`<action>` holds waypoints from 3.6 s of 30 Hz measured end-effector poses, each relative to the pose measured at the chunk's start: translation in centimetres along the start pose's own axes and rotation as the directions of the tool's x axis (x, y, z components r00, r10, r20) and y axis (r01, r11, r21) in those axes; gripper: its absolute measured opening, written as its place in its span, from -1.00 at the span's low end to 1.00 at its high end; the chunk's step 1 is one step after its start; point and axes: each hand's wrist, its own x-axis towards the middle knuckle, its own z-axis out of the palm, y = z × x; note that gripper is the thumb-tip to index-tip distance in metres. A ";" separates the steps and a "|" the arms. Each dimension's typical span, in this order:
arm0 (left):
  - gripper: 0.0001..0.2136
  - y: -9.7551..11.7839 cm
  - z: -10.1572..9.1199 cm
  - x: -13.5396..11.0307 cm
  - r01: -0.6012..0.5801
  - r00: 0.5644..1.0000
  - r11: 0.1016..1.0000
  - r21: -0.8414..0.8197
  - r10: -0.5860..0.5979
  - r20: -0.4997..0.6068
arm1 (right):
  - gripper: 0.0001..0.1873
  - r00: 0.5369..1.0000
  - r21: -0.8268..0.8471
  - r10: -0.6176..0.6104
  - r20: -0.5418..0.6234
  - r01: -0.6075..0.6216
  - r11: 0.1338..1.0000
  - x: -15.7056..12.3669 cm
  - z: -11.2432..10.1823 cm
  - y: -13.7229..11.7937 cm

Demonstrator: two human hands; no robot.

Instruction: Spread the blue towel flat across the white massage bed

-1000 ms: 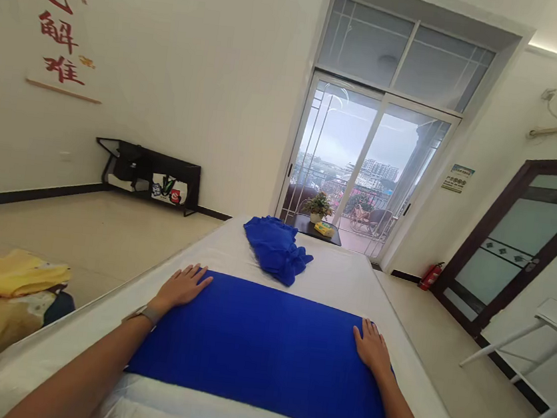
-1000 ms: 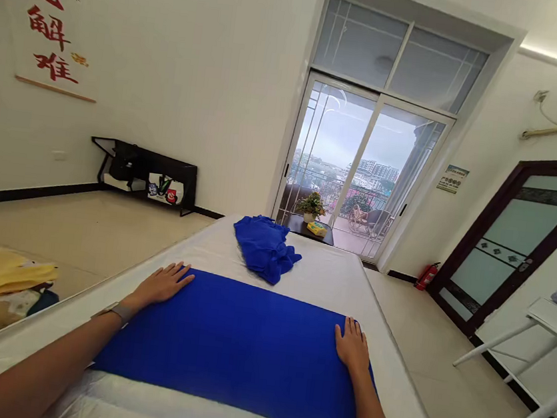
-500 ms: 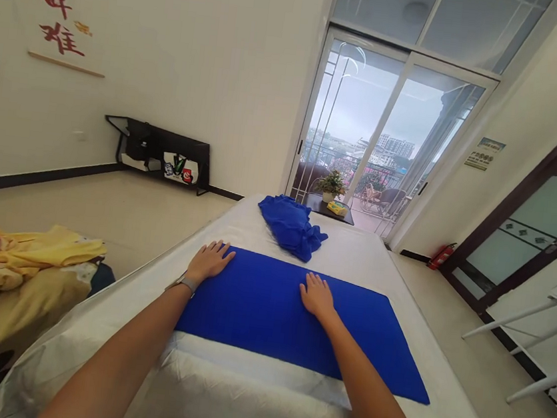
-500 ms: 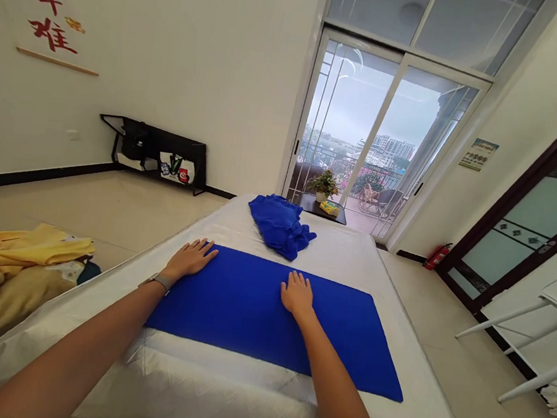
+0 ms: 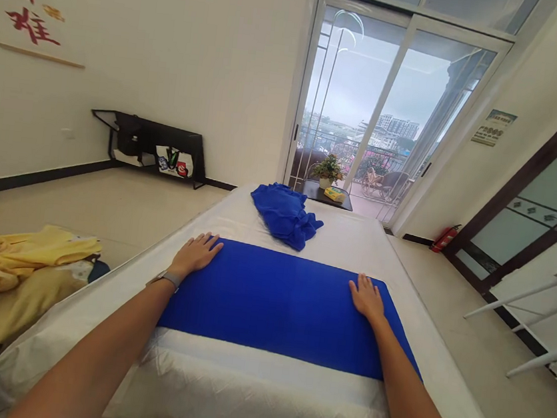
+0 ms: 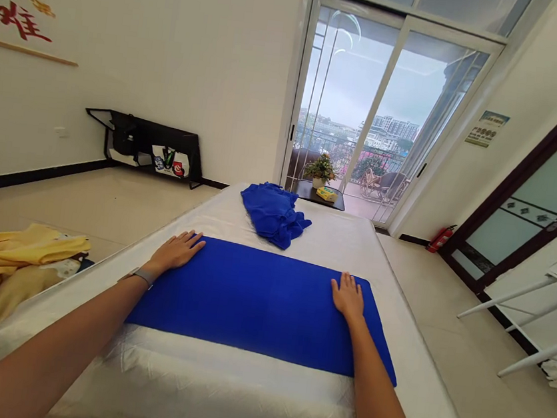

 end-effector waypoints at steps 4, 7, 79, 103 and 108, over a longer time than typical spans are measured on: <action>-0.39 0.0 -0.2 -0.3 0.037 0.999 0.998 0.057 -0.036 -0.007 | -0.20 0.995 0.003 0.095 -0.036 -0.095 0.995 -0.1 0.0 5.2; -0.40 0.5 -0.7 -0.9 0.070 0.993 0.991 0.114 -0.058 -0.099 | -0.19 0.993 0.014 0.104 -0.052 -0.103 0.995 -0.3 0.0 5.6; -0.31 17.1 0.3 -10.9 -0.548 0.837 0.833 -0.075 0.546 -0.051 | -0.12 0.994 -0.010 0.071 -0.077 -0.072 0.997 -8.5 0.9 6.0; -0.18 -1.0 0.6 -13.6 -0.009 0.998 0.999 0.045 0.012 -0.067 | -0.33 0.974 -0.279 -0.076 -0.215 0.013 0.960 -11.9 -2.0 -1.6; -0.21 -1.3 0.7 -13.7 -0.052 0.995 0.995 0.080 0.059 -0.084 | -0.21 0.933 0.029 -0.360 -0.015 0.360 0.932 -14.1 -1.1 -12.5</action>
